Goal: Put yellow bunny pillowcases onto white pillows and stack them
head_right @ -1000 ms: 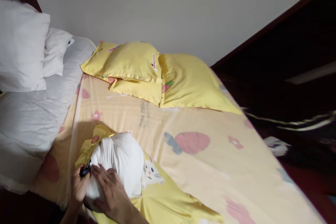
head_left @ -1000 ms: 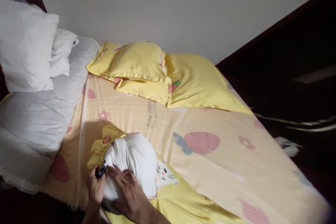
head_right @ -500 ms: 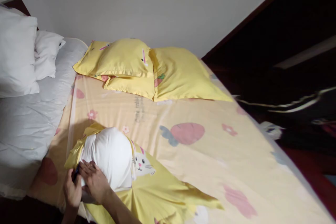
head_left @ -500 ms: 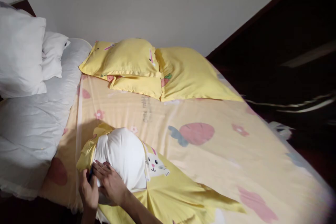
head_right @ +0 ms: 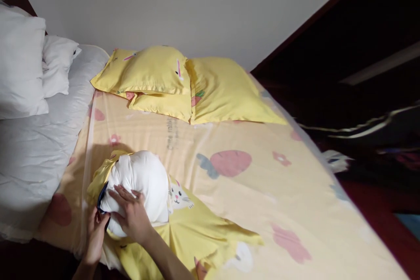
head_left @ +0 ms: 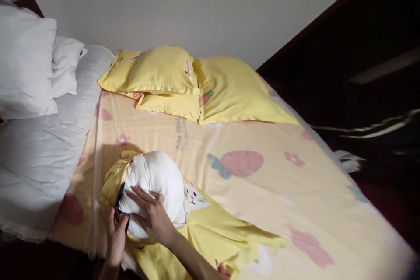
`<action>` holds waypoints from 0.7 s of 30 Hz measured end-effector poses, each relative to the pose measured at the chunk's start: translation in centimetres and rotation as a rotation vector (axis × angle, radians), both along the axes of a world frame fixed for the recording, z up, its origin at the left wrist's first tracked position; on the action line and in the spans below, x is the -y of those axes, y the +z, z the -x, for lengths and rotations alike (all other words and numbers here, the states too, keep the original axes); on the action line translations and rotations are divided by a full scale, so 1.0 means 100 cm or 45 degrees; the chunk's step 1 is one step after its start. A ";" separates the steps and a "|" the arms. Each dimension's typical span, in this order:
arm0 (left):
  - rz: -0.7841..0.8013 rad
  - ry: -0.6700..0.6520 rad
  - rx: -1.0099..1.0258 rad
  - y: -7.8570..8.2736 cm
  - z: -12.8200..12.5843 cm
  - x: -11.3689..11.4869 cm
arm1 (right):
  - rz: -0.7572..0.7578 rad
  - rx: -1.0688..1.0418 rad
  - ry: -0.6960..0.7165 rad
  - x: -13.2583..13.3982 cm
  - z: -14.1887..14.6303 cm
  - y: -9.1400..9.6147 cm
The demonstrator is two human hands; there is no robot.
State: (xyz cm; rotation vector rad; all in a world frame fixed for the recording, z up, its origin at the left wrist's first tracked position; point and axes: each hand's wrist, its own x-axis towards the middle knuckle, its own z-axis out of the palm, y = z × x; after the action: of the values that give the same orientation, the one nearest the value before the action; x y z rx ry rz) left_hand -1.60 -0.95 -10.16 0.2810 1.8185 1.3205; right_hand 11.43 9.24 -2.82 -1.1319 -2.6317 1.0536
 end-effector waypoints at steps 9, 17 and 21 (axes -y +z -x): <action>0.128 -0.192 -0.630 0.012 -0.016 0.005 | -0.108 0.016 0.232 0.011 0.028 -0.045; 0.357 -0.551 -0.795 0.007 0.005 0.051 | 0.205 -0.403 0.525 -0.026 -0.009 0.013; 0.331 -0.738 -0.894 0.004 -0.002 0.061 | 0.025 -0.228 -0.111 -0.054 -0.017 0.008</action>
State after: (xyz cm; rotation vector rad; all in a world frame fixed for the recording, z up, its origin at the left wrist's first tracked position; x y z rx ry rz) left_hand -1.40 -7.03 -9.72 1.1404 2.1980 0.5926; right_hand 13.18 14.63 -2.01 -1.0900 -2.4186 1.1101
